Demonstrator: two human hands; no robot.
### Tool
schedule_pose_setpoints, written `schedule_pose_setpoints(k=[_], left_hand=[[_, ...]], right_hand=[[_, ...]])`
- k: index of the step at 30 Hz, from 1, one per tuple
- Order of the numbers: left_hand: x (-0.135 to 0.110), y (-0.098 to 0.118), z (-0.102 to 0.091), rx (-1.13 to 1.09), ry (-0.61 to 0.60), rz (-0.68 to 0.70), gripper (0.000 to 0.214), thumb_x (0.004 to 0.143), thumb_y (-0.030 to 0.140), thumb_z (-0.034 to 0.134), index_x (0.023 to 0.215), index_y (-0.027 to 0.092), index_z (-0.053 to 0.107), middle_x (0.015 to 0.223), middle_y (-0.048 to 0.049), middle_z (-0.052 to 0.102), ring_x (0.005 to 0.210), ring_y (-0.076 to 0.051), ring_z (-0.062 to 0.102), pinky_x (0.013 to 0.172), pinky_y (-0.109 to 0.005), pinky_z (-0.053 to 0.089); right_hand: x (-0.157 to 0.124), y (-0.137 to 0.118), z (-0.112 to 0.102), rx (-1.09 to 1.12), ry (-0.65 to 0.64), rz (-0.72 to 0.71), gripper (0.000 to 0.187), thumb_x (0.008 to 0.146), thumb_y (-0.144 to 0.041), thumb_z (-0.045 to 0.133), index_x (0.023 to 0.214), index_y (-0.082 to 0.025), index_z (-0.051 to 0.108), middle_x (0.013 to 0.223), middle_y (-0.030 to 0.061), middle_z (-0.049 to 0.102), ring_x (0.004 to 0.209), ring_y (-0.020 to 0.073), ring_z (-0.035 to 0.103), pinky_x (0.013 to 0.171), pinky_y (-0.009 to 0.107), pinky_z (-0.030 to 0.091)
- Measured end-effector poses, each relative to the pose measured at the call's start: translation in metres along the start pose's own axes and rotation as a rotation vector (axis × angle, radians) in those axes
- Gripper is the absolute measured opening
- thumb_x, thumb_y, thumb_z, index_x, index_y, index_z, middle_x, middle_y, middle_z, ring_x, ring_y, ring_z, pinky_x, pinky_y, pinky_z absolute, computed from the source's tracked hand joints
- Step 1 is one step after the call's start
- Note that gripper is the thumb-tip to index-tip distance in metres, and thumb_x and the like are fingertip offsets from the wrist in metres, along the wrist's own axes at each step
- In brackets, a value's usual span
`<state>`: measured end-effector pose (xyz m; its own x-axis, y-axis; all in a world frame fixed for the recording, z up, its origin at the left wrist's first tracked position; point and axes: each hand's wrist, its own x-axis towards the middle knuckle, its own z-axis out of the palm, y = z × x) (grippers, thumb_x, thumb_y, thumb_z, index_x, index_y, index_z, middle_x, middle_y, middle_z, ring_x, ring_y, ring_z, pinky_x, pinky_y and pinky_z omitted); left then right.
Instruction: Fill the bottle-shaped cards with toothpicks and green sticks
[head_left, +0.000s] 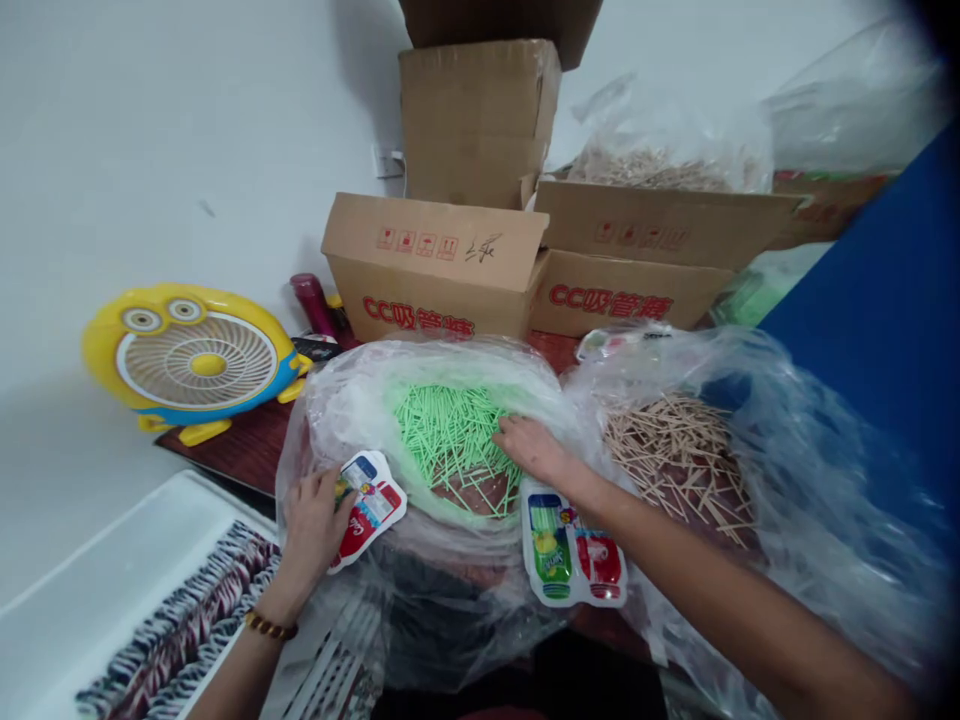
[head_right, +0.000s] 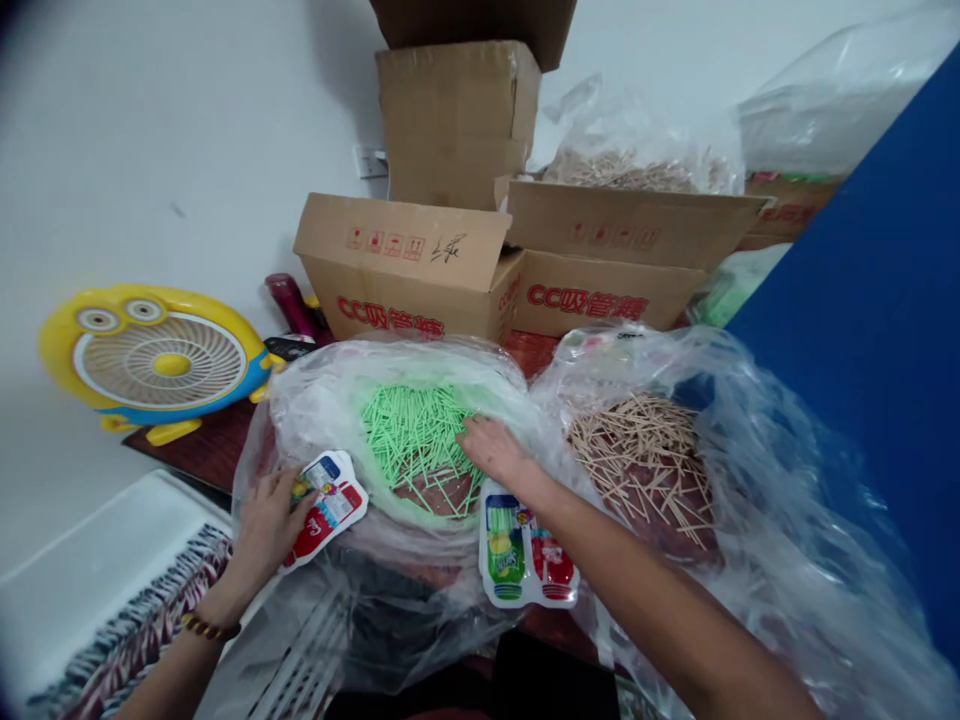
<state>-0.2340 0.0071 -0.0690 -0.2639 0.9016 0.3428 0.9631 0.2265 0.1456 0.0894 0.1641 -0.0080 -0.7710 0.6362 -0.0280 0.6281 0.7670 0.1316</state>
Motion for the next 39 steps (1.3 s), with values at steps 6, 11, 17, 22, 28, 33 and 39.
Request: schedule_pose_setpoints(k=[6, 11, 17, 22, 28, 33, 39], left_hand=[[0.009, -0.001, 0.004, 0.008, -0.084, -0.067, 0.043, 0.09, 0.04, 0.045, 0.123, 0.015, 0.056, 0.119, -0.0143, 0.058, 0.104, -0.035, 0.052, 0.083, -0.046, 0.044], [0.019, -0.014, 0.015, -0.041, -0.067, -0.02, 0.04, 0.086, 0.041, 0.053, 0.117, 0.016, 0.059, 0.109, -0.0117, 0.061, 0.1, -0.031, 0.054, 0.089, -0.042, 0.041], [0.021, -0.016, 0.015, -0.147, -0.031, 0.023, 0.036, 0.085, 0.041, 0.051, 0.11, 0.016, 0.058, 0.103, -0.0106, 0.059, 0.098, -0.029, 0.055, 0.088, -0.041, 0.043], [0.026, -0.01, 0.006, -0.138, 0.001, -0.002, 0.024, 0.084, 0.037, 0.05, 0.094, 0.017, 0.059, 0.093, -0.011, 0.06, 0.09, -0.03, 0.056, 0.08, -0.041, 0.045], [0.039, -0.013, -0.014, -0.211, -0.019, 0.092, 0.027, 0.087, 0.033, 0.042, 0.094, 0.017, 0.062, 0.088, -0.0092, 0.063, 0.088, -0.026, 0.059, 0.082, -0.036, 0.045], [0.036, -0.007, -0.043, -0.258, -0.02, 0.024, 0.028, 0.089, 0.036, 0.04, 0.091, 0.019, 0.062, 0.084, -0.006, 0.064, 0.079, -0.022, 0.062, 0.072, -0.03, 0.046], [0.025, 0.004, -0.065, -0.423, 0.015, -0.179, 0.031, 0.087, 0.041, 0.046, 0.098, 0.019, 0.065, 0.084, -0.0054, 0.071, 0.07, -0.021, 0.064, 0.064, -0.027, 0.046]], right_hand=[[0.021, 0.007, 0.016, -0.012, 0.0, -0.117, 0.023, 0.093, -0.015, 0.044, 0.099, -0.015, 0.066, 0.108, 0.0129, 0.056, 0.105, 0.0247, 0.046, 0.084, 0.035, 0.041], [0.031, 0.006, 0.024, -0.015, 0.017, -0.151, 0.021, 0.091, -0.013, 0.045, 0.095, -0.014, 0.066, 0.106, 0.0138, 0.055, 0.107, 0.0282, 0.044, 0.083, 0.038, 0.041], [0.032, 0.006, 0.027, 0.031, 0.038, -0.168, 0.023, 0.091, -0.012, 0.043, 0.095, -0.013, 0.065, 0.106, 0.014, 0.055, 0.108, 0.0286, 0.044, 0.087, 0.041, 0.04], [0.034, 0.012, 0.029, 0.154, 0.046, -0.161, 0.022, 0.09, -0.009, 0.043, 0.092, -0.014, 0.064, 0.106, 0.0125, 0.056, 0.108, 0.0245, 0.045, 0.09, 0.037, 0.039], [0.04, 0.009, 0.022, 0.434, 0.103, -0.068, 0.017, 0.09, -0.015, 0.047, 0.084, -0.015, 0.062, 0.094, 0.0072, 0.06, 0.093, 0.0184, 0.052, 0.085, 0.03, 0.04], [0.045, -0.011, 0.022, 0.758, 0.19, 0.098, 0.028, 0.093, -0.035, 0.041, 0.078, -0.018, 0.059, 0.066, -0.0016, 0.057, 0.063, 0.0144, 0.051, 0.065, 0.026, 0.04], [0.044, -0.035, 0.021, 1.118, 0.313, 0.234, 0.034, 0.088, -0.043, 0.041, 0.081, -0.017, 0.062, 0.08, 0.0015, 0.067, 0.074, 0.0161, 0.058, 0.071, 0.028, 0.043]])
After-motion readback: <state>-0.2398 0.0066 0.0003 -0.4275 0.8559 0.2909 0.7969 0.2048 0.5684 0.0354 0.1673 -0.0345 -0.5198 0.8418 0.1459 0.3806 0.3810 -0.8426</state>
